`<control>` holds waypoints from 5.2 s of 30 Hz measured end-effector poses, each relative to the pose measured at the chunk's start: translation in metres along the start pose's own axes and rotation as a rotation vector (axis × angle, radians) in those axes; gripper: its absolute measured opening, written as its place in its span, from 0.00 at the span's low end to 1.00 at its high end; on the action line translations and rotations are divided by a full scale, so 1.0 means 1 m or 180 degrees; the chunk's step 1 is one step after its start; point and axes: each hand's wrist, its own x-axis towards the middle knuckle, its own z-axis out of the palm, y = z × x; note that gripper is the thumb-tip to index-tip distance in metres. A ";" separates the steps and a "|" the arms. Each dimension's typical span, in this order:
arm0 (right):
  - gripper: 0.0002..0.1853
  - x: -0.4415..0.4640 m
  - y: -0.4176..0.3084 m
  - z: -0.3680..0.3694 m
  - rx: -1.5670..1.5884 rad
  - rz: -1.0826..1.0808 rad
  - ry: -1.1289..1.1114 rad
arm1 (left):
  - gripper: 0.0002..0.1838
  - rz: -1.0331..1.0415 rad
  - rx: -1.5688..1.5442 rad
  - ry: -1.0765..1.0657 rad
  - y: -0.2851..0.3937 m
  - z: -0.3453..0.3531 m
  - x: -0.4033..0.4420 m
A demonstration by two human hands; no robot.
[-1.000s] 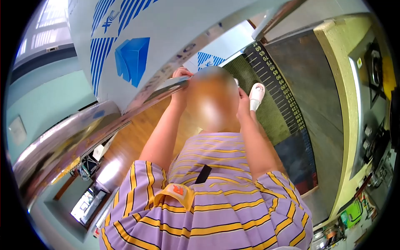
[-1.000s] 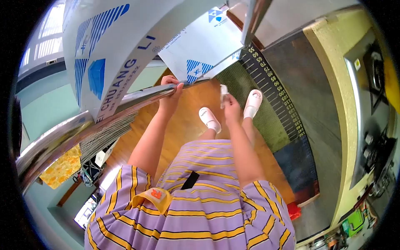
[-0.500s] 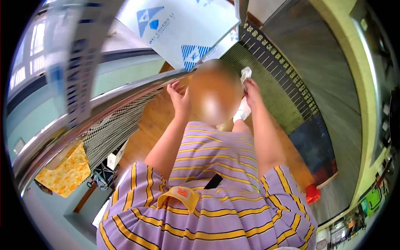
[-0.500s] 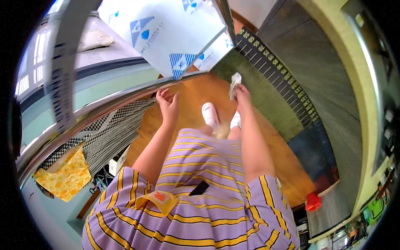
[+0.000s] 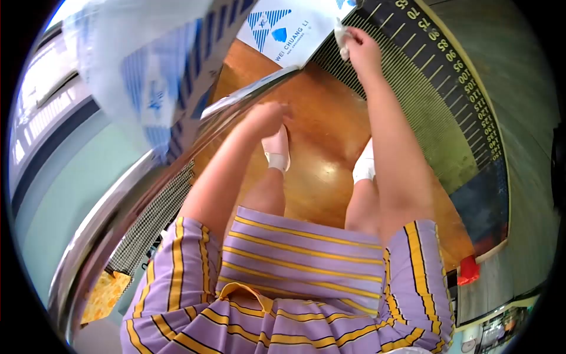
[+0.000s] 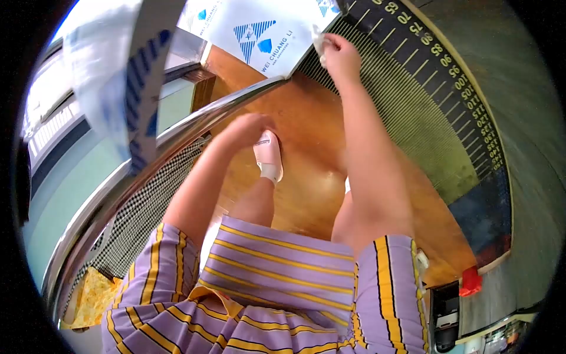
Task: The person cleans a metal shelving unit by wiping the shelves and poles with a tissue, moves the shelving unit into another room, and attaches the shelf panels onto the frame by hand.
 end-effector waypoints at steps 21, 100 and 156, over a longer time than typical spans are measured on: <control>0.11 0.011 0.074 0.107 -0.1246 -0.1431 -0.1178 | 0.24 0.0622 -0.1730 0.1933 -0.076 -0.044 0.138; 0.18 0.127 0.008 0.116 -0.1755 -0.1048 -0.0234 | 0.14 -0.1024 -0.3996 0.1565 -0.004 0.041 0.037; 0.11 -0.801 -0.261 -0.642 0.0950 -0.1061 0.4727 | 0.12 0.2657 -0.0776 -0.2382 0.905 0.203 -0.456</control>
